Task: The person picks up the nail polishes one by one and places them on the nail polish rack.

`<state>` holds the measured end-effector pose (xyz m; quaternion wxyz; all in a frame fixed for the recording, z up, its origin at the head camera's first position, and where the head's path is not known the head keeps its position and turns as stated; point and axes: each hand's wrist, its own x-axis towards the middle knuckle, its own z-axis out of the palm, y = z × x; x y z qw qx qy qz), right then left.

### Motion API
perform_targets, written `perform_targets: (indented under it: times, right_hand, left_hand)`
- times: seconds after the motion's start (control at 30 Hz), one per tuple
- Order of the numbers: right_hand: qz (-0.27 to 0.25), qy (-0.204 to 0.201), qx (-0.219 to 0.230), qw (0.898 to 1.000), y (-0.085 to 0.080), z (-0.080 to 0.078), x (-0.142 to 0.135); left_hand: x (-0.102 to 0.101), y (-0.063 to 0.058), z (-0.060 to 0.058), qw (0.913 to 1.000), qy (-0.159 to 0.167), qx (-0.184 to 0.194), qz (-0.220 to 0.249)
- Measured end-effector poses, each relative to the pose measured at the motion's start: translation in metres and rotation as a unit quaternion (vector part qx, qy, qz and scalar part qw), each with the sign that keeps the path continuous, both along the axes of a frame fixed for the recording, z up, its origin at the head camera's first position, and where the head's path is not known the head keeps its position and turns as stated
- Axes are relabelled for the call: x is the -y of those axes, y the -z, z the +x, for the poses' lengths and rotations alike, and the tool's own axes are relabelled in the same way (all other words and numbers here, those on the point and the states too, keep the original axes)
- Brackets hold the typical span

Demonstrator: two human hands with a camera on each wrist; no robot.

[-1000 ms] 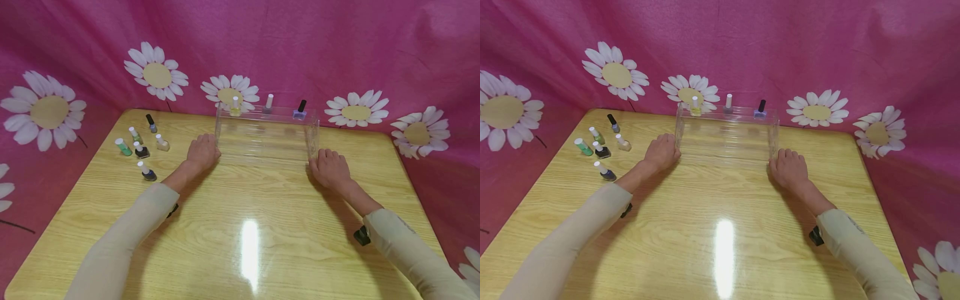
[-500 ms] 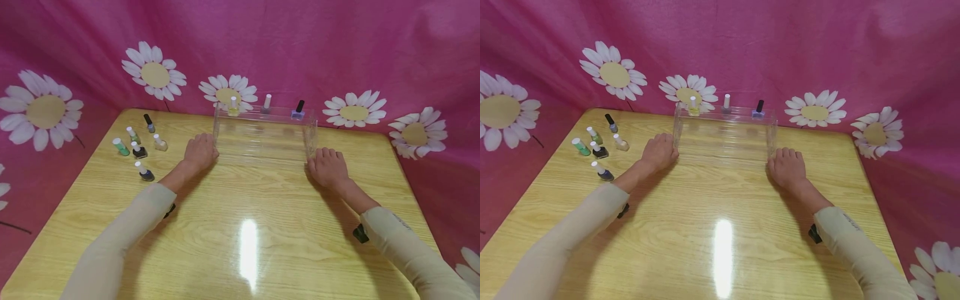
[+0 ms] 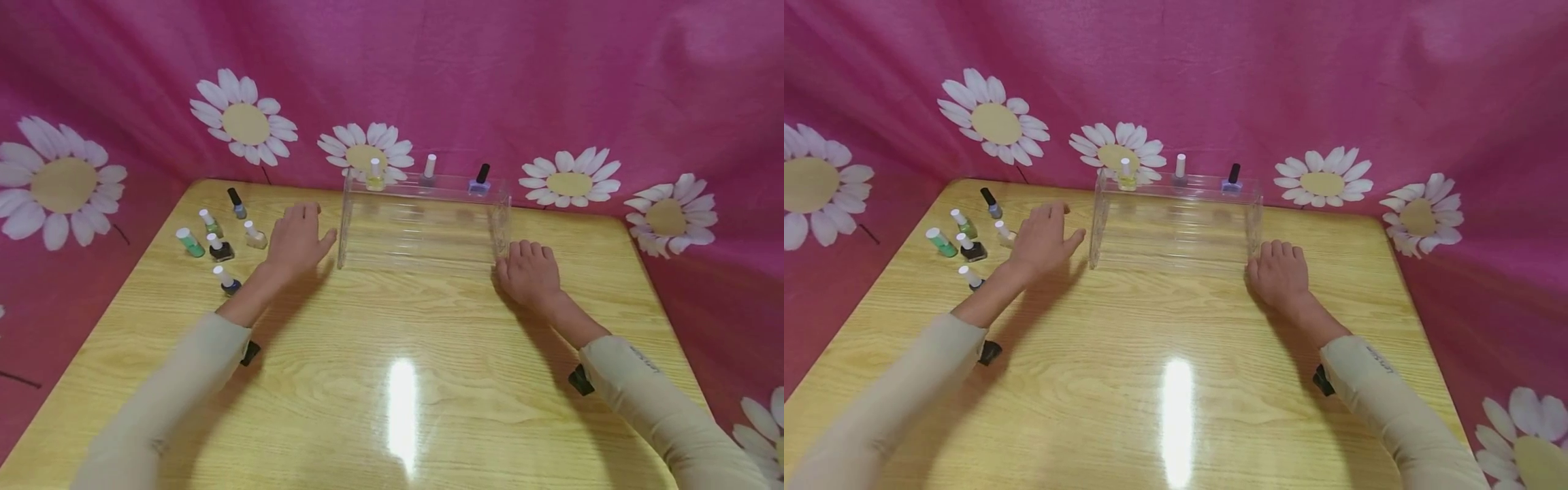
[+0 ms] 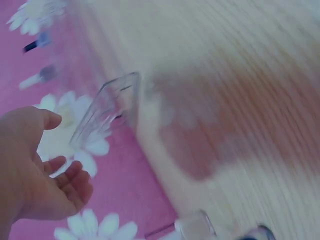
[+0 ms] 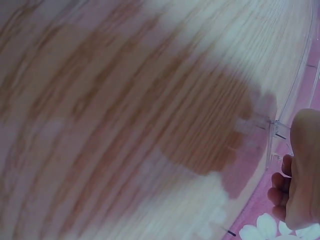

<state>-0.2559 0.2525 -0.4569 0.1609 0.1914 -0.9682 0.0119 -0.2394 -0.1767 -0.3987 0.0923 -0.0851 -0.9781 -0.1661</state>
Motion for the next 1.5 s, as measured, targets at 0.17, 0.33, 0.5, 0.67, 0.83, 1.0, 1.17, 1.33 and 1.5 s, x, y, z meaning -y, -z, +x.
perform_targets:
  times: [0.17,0.33,0.5,0.67,0.83,1.0,1.17,1.33,1.5]
  right_hand:
    - [-0.003,-0.012,-0.021,1.000,0.001,-0.001,0.000]
    - [-0.002,-0.016,-0.031,0.999,0.001,-0.002,-0.002]
    - [0.004,-0.008,-0.019,1.000,0.000,-0.001,-0.004]
    - [0.004,-0.012,-0.019,1.000,-0.002,-0.001,-0.002]
    - [0.005,-0.013,-0.028,1.000,0.001,-0.001,-0.002]
    - [0.004,-0.010,-0.017,1.000,0.001,0.001,-0.002]
    - [0.009,0.000,0.005,1.000,0.001,0.001,-0.001]
    - [0.006,-0.001,-0.001,1.000,0.000,0.000,0.000]
    - [0.012,0.003,0.013,1.000,-0.002,0.001,-0.001]
  left_hand:
    - [0.031,-0.016,0.021,0.9939,0.018,-0.010,0.108]
    - [0.070,-0.019,0.043,0.9823,0.036,0.019,0.183]
    - [0.104,-0.012,0.060,0.9700,0.039,0.089,0.223]
    - [0.127,-0.001,0.074,0.9591,0.044,0.135,0.245]
    - [0.144,0.010,0.084,0.9503,0.056,0.179,0.248]
    - [0.152,0.022,0.086,0.9400,0.071,0.210,0.259]
    - [0.156,0.035,0.085,0.9476,0.085,0.194,0.239]
    - [0.156,0.042,0.086,0.9593,0.074,0.164,0.217]
    - [0.154,0.046,0.088,0.9606,0.056,0.164,0.217]
